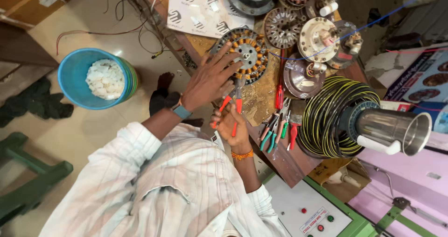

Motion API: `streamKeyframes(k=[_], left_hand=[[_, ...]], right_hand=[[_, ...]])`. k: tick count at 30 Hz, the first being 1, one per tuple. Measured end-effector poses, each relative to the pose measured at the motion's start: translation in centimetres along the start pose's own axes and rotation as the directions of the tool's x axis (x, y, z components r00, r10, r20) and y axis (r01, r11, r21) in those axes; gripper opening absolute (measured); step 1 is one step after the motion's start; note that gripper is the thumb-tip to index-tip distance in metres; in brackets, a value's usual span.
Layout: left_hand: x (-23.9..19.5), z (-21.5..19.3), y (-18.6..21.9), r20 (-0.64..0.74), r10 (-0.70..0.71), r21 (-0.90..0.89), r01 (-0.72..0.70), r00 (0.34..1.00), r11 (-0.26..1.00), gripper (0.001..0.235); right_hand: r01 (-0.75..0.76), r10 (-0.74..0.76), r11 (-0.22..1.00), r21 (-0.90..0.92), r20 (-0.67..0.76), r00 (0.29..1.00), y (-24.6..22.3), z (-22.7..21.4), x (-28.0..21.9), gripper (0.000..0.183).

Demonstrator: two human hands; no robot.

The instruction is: The person uses pliers and a screwdriver to adjust and trim copper windings on a motor stator placed on a workbench. They repeatedly rotate the stator and manipulate individual coils with tools.

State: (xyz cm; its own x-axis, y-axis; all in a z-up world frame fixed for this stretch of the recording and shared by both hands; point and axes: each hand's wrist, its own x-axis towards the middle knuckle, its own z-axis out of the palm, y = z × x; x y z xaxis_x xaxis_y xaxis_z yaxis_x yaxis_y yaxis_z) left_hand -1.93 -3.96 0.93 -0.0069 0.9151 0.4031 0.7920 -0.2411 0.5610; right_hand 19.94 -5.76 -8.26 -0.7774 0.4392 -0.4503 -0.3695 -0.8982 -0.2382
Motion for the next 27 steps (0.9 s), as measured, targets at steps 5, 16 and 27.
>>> streamKeyframes(k=[5,16,27], left_hand=[[0.7,2.2,-2.2,0.113,0.05,0.01,-0.051,0.992,0.999,0.048],[0.3,2.2,-0.5,0.0,0.01,0.007,-0.01,1.0,1.0,0.033],[2.8,2.4,-1.1,0.165,0.11,0.142,-0.134,0.98,0.981,0.029]], right_hand=[[0.009,-0.008,0.995,0.099,-0.005,1.0,1.3,-0.7,0.7,0.03],[-0.024,-0.58,0.29,-0.957,-0.195,0.791,-1.2,-1.9,-2.8,0.029],[0.169,-0.766,0.463,-0.87,-0.297,0.57,-1.2,-6.5,-7.5,0.023]])
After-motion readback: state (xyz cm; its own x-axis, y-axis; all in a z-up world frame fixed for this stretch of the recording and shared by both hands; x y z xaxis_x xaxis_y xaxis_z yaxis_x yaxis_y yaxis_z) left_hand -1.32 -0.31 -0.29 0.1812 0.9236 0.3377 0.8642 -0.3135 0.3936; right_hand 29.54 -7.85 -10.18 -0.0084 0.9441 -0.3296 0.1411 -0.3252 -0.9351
